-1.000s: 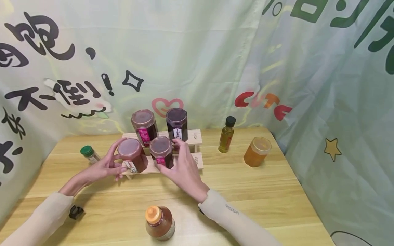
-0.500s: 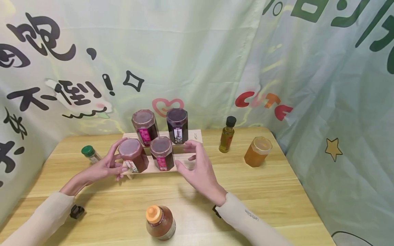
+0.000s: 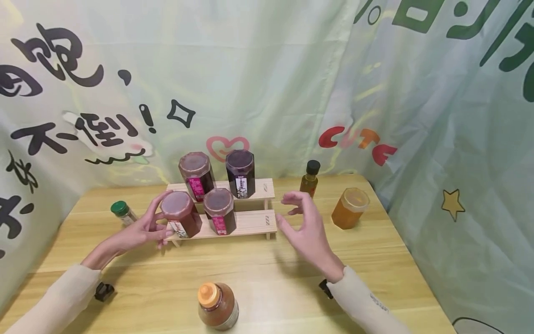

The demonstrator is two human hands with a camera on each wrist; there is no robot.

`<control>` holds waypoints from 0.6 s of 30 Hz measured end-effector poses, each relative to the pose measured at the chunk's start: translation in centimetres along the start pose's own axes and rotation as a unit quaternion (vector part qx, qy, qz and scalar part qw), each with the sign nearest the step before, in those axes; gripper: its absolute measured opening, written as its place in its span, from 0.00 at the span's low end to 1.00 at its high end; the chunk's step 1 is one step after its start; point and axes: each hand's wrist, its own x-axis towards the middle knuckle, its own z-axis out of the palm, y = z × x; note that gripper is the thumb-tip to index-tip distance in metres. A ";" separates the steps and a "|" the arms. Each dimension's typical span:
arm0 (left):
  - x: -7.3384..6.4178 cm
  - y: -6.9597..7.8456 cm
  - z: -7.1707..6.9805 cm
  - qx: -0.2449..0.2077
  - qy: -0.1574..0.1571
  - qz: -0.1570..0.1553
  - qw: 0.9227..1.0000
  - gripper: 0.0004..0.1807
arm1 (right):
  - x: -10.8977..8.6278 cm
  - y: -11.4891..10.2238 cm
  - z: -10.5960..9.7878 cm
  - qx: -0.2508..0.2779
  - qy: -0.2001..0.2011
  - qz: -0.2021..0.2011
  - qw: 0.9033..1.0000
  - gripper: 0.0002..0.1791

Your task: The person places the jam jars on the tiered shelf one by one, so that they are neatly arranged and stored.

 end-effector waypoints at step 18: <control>-0.1 0.3 0.0 -0.005 -0.006 -0.001 1.000 0.62 | -1.7 3.8 -10.8 -0.147 0.110 0.080 0.980 0.38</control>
